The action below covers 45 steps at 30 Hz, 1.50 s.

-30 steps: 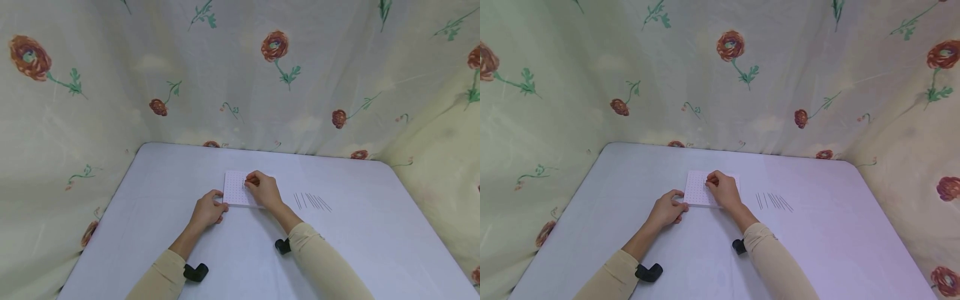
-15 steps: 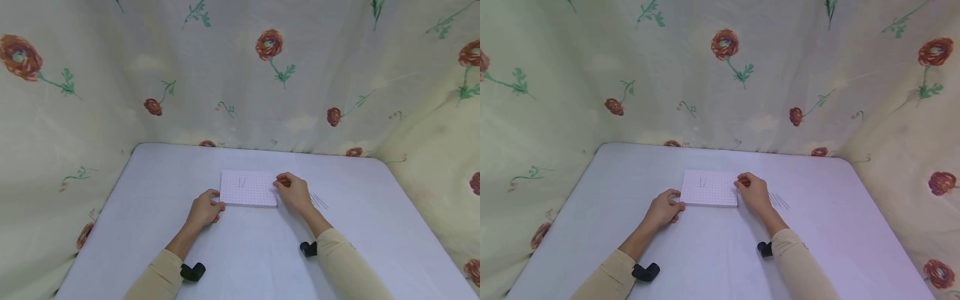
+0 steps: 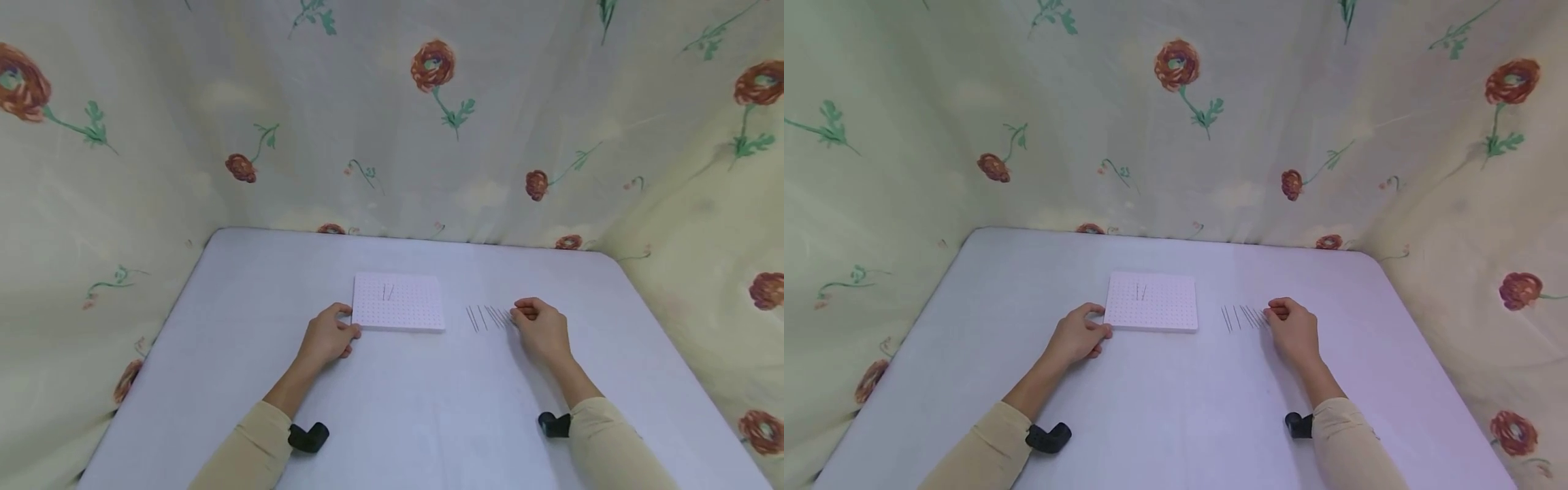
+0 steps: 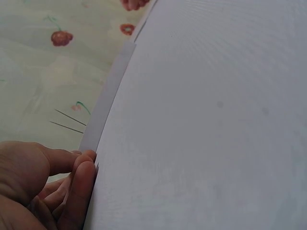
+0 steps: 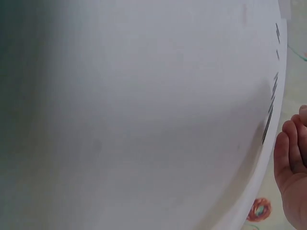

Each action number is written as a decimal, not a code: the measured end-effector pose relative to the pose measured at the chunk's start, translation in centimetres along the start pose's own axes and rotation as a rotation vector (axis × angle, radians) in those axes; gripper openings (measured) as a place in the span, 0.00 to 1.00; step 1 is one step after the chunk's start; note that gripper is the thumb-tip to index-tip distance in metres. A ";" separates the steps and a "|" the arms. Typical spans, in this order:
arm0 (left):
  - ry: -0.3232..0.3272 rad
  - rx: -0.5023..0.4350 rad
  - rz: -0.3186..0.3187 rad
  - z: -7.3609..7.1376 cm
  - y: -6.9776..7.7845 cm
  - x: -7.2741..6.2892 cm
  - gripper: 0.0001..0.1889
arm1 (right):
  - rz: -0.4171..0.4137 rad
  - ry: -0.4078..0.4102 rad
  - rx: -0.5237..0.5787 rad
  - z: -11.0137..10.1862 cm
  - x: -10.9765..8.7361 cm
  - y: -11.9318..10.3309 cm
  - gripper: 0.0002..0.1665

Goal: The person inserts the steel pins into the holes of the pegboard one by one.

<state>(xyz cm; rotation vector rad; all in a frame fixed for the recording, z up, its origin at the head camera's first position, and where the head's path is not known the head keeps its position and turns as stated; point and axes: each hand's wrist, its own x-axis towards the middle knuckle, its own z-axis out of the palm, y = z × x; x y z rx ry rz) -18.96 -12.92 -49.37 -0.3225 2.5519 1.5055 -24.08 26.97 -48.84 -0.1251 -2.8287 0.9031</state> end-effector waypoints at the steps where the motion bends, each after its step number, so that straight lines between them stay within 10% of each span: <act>1: 0.000 0.003 0.000 -0.1 0.0 0.0 0.22 | 0.011 0.003 -0.008 -0.3 0.0 0.2 0.15; 45: 0.008 -0.027 -0.015 0.4 0.1 0.0 0.22 | -0.008 -0.193 -0.218 -2.4 -0.1 1.6 0.11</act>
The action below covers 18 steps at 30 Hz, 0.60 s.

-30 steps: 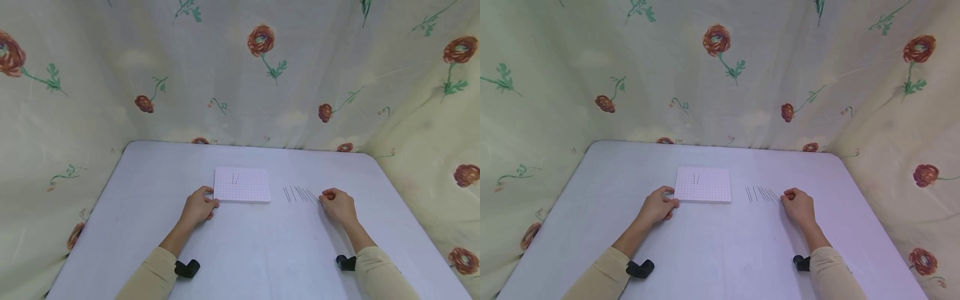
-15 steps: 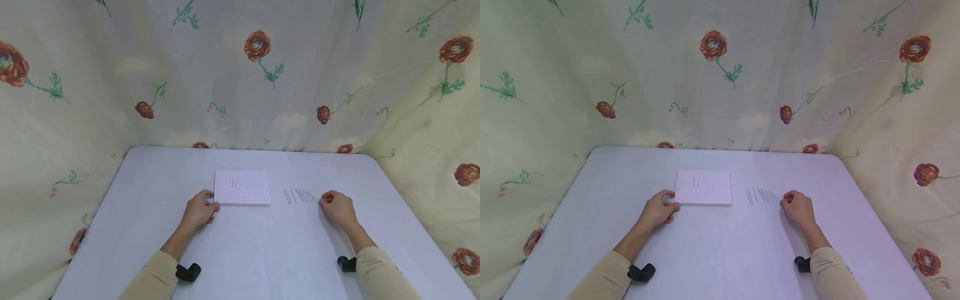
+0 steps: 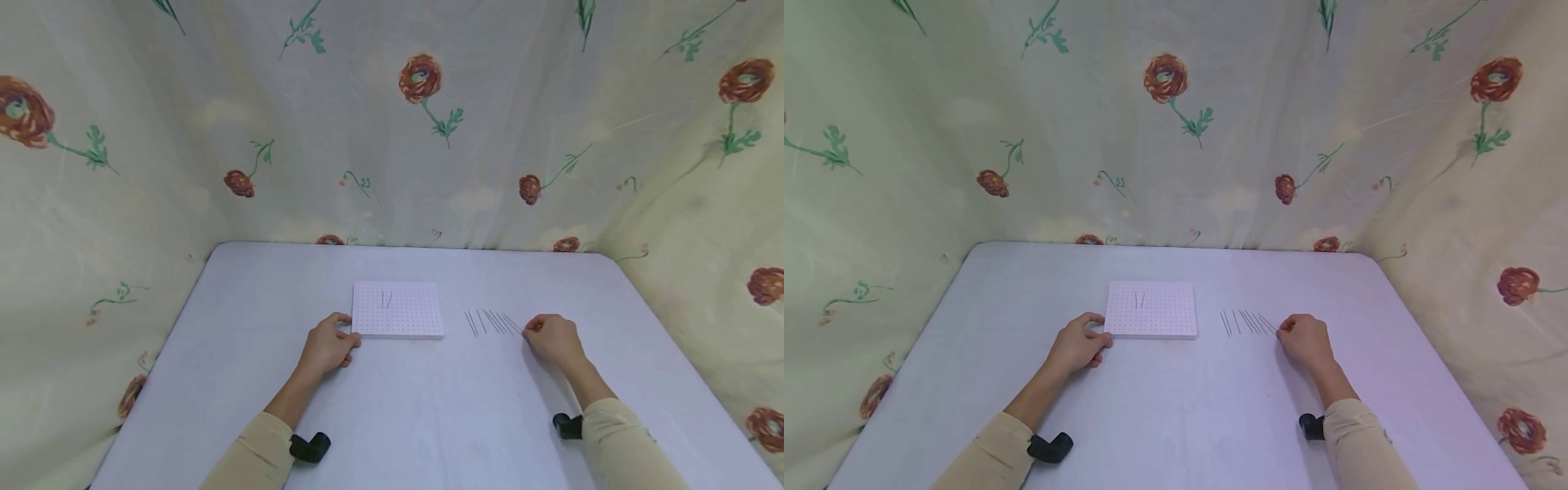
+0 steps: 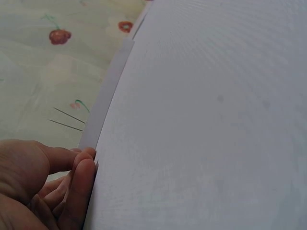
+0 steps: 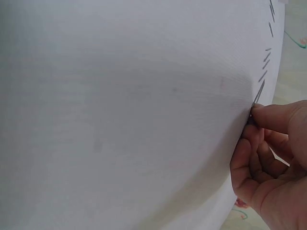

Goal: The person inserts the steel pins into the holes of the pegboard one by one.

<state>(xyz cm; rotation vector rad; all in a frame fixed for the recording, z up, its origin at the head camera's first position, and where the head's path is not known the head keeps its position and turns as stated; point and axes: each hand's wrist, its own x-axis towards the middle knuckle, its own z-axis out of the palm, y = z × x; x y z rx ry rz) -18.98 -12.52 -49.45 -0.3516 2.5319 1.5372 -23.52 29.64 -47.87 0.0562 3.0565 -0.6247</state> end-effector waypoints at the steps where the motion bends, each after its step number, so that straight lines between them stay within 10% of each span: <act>1: -0.002 0.000 -0.001 0.0 0.0 0.0 0.22 | -0.004 -0.005 -0.011 -0.2 0.0 0.0 0.11; 18: 0.006 0.011 0.012 0.1 -0.1 0.1 0.22 | 0.017 -0.111 -0.055 -0.8 1.1 -0.6 0.14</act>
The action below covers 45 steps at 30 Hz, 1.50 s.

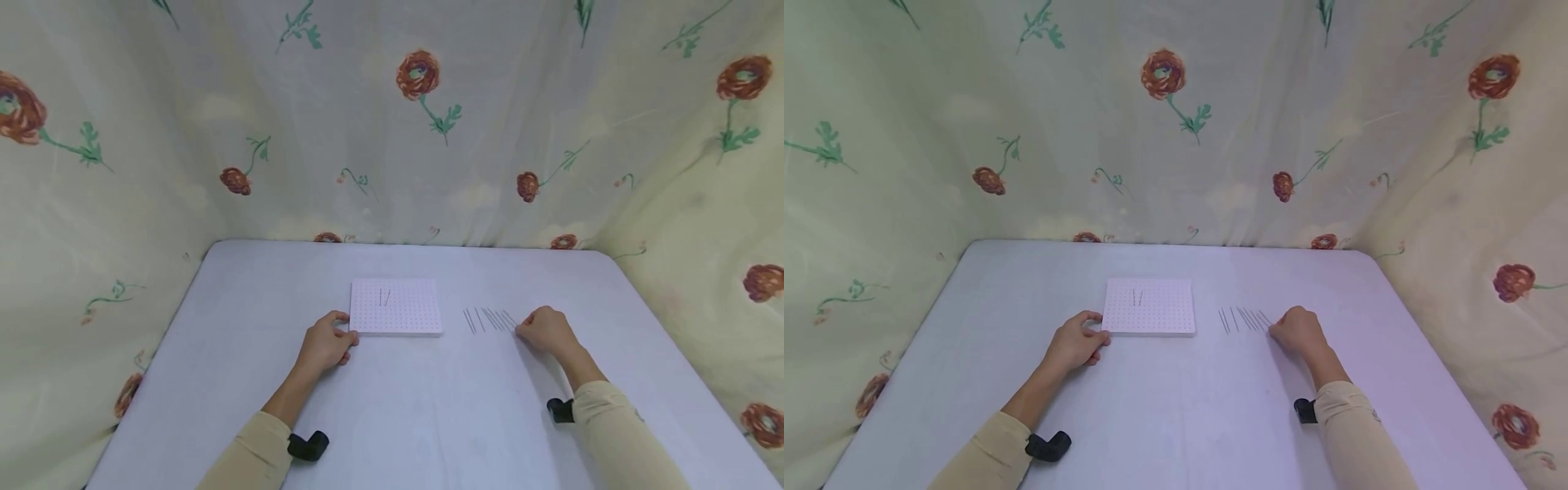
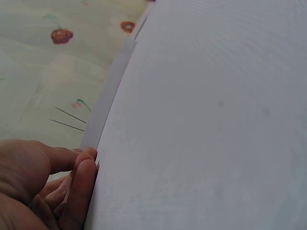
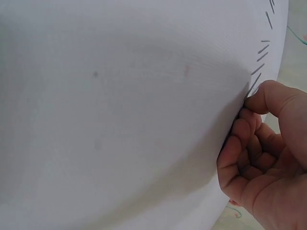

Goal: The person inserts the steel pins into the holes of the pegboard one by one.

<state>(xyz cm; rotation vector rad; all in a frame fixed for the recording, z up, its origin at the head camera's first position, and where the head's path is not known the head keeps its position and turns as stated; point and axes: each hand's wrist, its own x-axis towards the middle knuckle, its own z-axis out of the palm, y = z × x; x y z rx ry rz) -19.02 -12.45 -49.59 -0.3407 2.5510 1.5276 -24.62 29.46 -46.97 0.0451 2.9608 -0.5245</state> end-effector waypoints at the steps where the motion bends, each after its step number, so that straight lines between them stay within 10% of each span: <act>1: 0.000 -0.001 -0.002 0.0 0.0 0.0 0.22 | 0.005 -0.006 -0.004 0.0 0.0 -0.1 0.14; 20: -0.013 -0.022 0.016 -0.1 0.0 -0.3 0.22 | 0.010 -0.126 -0.100 0.6 0.0 -0.1 0.17; 45: -0.004 -0.006 0.018 -0.2 -0.2 -0.2 0.22 | 0.022 0.031 0.122 0.6 -0.7 1.4 0.13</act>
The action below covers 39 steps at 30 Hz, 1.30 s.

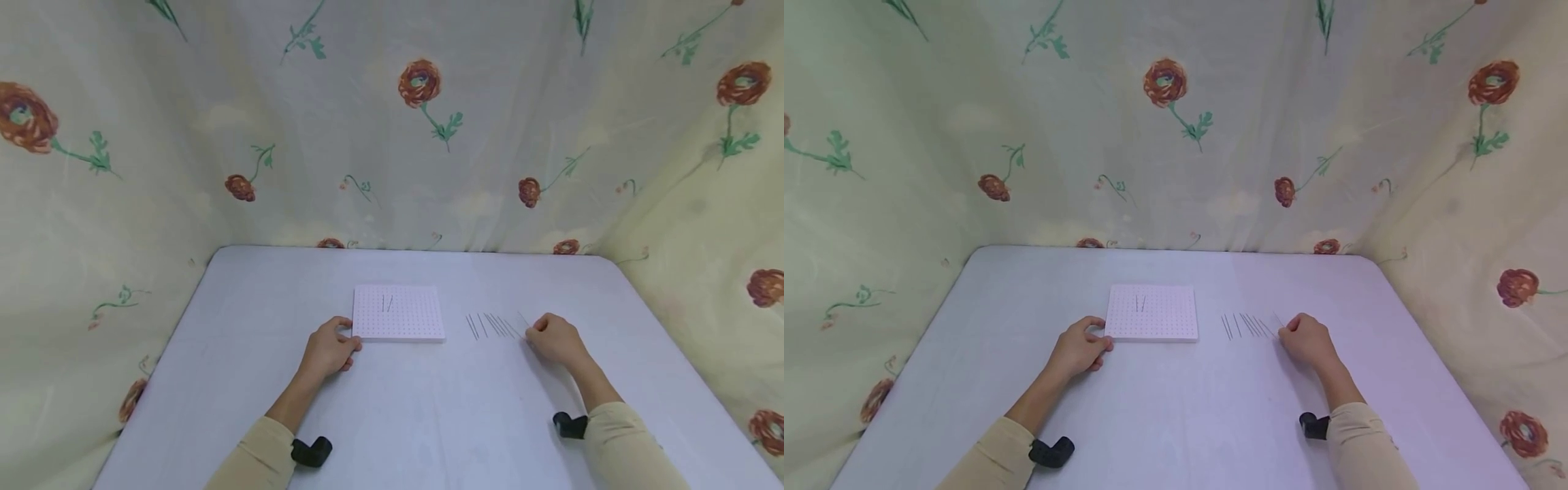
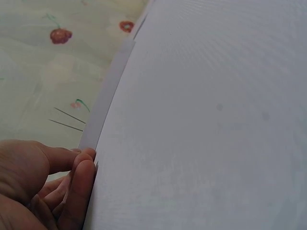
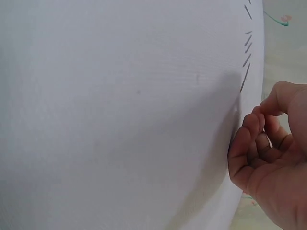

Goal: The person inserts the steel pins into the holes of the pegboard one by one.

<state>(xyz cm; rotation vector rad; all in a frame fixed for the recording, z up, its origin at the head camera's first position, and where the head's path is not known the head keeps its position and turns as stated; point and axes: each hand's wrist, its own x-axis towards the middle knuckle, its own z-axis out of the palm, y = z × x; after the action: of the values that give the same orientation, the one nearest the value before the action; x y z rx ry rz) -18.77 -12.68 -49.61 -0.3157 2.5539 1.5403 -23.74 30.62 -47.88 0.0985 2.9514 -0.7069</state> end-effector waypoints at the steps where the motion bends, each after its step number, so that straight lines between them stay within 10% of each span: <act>1: 0.002 0.002 -0.003 0.0 0.0 0.0 0.22 | 0.006 0.003 0.020 0.0 0.0 0.0 0.14; 20: 0.000 -0.005 0.002 0.0 0.0 0.1 0.22 | 0.136 0.070 0.216 -1.2 0.2 -2.0 0.28; 39: 0.001 -0.023 0.003 -0.1 0.1 0.0 0.21 | 0.131 0.219 0.452 -0.8 1.0 -3.2 0.22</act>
<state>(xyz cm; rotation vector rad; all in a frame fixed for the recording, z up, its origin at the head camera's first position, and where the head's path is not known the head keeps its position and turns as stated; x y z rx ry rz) -18.77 -12.72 -49.47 -0.3154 2.5402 1.5726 -25.04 28.17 -45.89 0.4240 2.8814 -1.4084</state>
